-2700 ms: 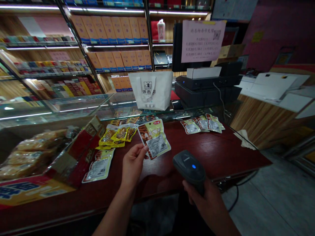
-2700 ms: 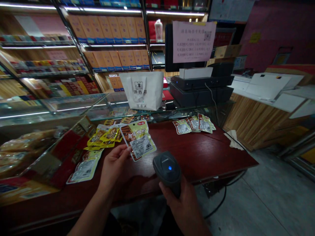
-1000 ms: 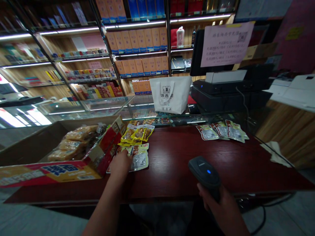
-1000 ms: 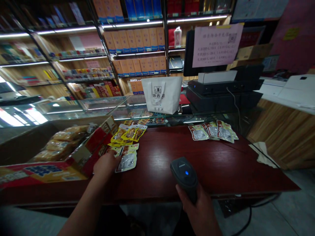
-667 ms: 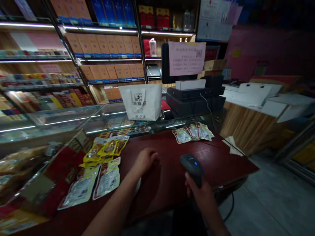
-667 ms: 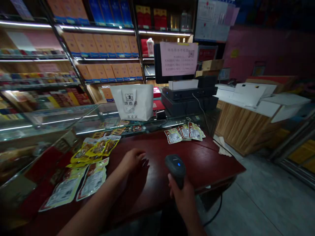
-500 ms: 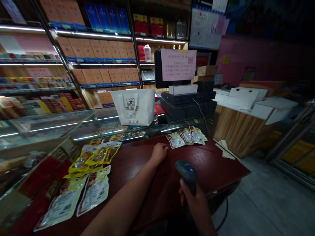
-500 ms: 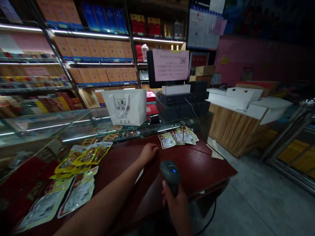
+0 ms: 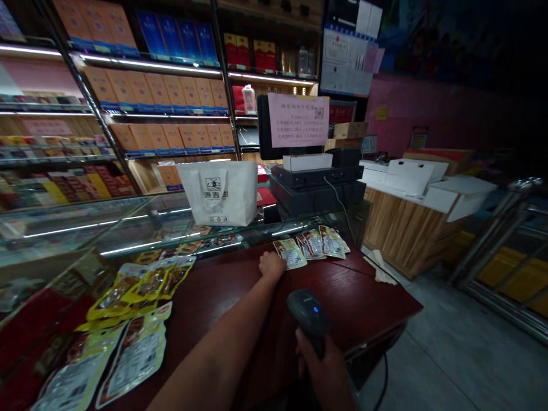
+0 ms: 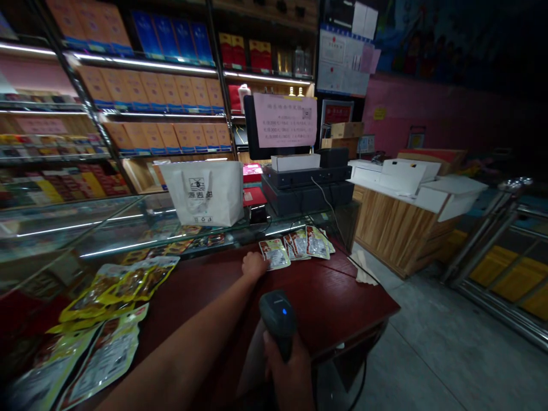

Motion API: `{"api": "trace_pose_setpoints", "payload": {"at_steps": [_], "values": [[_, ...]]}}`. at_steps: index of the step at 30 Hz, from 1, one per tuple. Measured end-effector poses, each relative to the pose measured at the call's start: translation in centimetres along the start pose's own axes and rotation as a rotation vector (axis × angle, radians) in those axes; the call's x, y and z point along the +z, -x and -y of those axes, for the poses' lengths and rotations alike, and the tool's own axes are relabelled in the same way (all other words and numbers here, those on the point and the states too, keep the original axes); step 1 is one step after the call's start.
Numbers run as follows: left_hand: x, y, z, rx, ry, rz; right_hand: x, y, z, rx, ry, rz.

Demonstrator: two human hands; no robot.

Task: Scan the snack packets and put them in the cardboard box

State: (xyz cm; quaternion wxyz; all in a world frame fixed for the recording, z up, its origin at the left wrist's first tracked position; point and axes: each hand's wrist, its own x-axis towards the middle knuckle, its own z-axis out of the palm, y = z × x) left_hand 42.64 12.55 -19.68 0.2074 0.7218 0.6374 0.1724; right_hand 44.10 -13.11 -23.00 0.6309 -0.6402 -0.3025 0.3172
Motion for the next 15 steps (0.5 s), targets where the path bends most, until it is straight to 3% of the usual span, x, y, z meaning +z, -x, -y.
{"api": "trace_pose_setpoints", "payload": {"at_steps": [7, 11, 15], "values": [[-2.3, 3.4, 5.3, 0.074, 0.361, 0.023, -0.6, 0.2, 1.0, 0.024, -0.020, 0.072], [-4.4, 8.2, 8.1, 0.094, 0.597, 0.025, -0.8, 0.4, 0.7, 0.016, -0.084, 0.056], [-8.0, 13.4, 10.0, 0.147, 0.898, -0.045, -1.9, 1.4, 0.6, 0.050, -0.043, 0.034]]}}
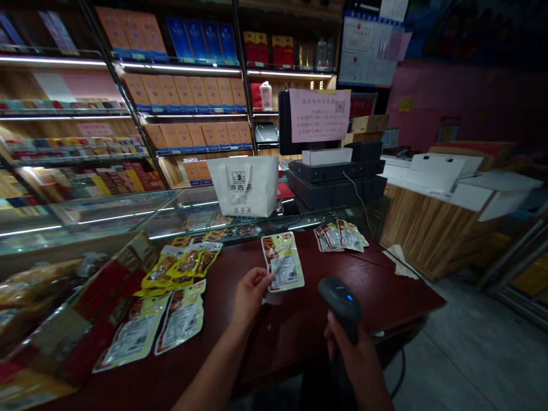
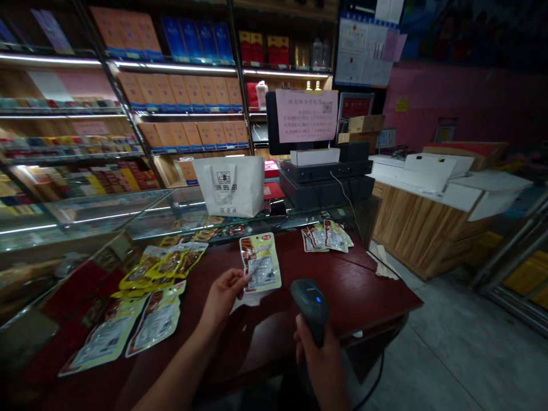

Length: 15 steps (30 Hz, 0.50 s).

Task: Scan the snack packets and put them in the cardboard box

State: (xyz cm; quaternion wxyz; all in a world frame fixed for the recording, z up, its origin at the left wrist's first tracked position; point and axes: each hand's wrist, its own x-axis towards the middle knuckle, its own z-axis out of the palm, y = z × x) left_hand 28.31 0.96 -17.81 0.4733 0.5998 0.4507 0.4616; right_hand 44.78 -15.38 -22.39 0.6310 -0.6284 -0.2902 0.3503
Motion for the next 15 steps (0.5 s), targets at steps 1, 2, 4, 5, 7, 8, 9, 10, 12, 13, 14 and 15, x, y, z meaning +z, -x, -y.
{"api": "trace_pose_setpoints", "payload": {"at_steps": [1, 2, 4, 5, 7, 8, 9, 10, 12, 13, 14, 15], "values": [[-0.9, 1.0, -0.8, 0.019, 0.031, -0.026, -0.3, 0.4, 0.2, -0.005, 0.025, 0.000], [-1.7, 1.8, -1.6, 0.033, 0.033, -0.052, -0.6, 0.9, 0.5, -0.021, 0.050, 0.002], [-3.0, 3.2, -3.1, 0.052, 0.028, -0.082, -0.8, 2.0, 1.5, -0.080, 0.081, 0.002], [-3.5, 3.8, -3.7, 0.056, 0.034, -0.083, -0.8, 2.5, 2.1, -0.110, 0.087, -0.006], [-4.1, 5.1, -4.5, 0.049, 0.060, -0.066, -0.2, 3.3, 3.4, -0.140, 0.101, -0.026], [-4.3, 5.8, -4.7, 0.038, 0.080, -0.055, 0.3, 3.7, 4.1, -0.140, 0.103, -0.034], [-4.3, 6.5, -4.8, 0.025, 0.103, -0.042, 0.8, 4.0, 4.6, -0.139, 0.102, -0.043], [-4.3, 7.2, -4.7, 0.010, 0.130, -0.029, 1.3, 4.2, 5.1, -0.137, 0.097, -0.054], [-4.0, 8.7, -4.4, -0.023, 0.185, 0.008, 2.3, 4.6, 5.8, -0.145, 0.063, -0.079], [-3.9, 9.4, -4.2, -0.047, 0.216, 0.032, 2.8, 4.7, 6.0, -0.148, 0.047, -0.093], [-3.7, 10.0, -4.0, -0.075, 0.253, 0.057, 3.1, 4.8, 6.1, -0.147, 0.042, -0.107], [-3.6, 10.5, -3.8, -0.107, 0.296, 0.080, 3.3, 4.9, 6.1, -0.141, 0.045, -0.117]]}}
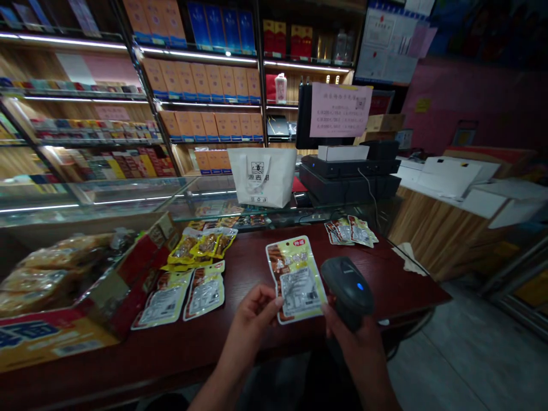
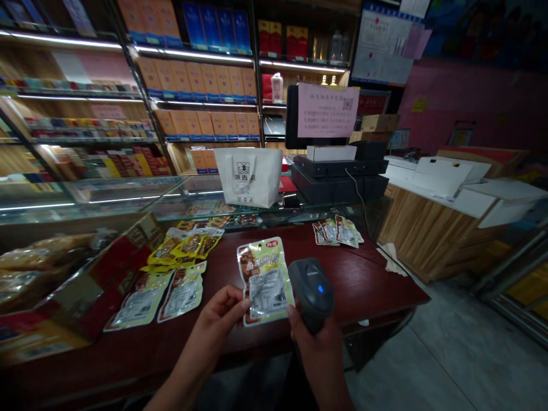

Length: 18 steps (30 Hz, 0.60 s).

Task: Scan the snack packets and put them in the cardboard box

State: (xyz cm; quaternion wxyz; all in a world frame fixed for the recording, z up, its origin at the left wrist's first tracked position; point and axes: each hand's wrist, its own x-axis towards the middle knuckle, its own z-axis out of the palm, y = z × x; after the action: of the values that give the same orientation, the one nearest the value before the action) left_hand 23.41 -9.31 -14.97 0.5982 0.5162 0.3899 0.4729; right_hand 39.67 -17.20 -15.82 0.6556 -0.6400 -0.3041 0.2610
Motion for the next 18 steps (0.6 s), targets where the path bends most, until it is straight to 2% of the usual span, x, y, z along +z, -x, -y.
{"api": "trace_pose_setpoints", "payload": {"at_steps": [4, 7, 14, 18], "values": [[0.0, 1.0, 0.3, -0.131, 0.220, 0.052, 0.1, 0.5, -0.1, 0.016, 0.044, 0.013], [0.0, 1.1, -0.3, -0.181, 0.300, 0.077, -0.1, 0.7, -0.2, 0.004, 0.101, 0.026], [0.3, -0.2, -1.4, -0.233, 0.222, 0.039, -0.5, 0.9, -0.7, -0.019, 0.118, 0.042], [0.3, -1.5, -1.1, -0.133, 0.106, -0.016, -1.0, 0.7, -0.8, -0.018, 0.104, 0.059]]}}
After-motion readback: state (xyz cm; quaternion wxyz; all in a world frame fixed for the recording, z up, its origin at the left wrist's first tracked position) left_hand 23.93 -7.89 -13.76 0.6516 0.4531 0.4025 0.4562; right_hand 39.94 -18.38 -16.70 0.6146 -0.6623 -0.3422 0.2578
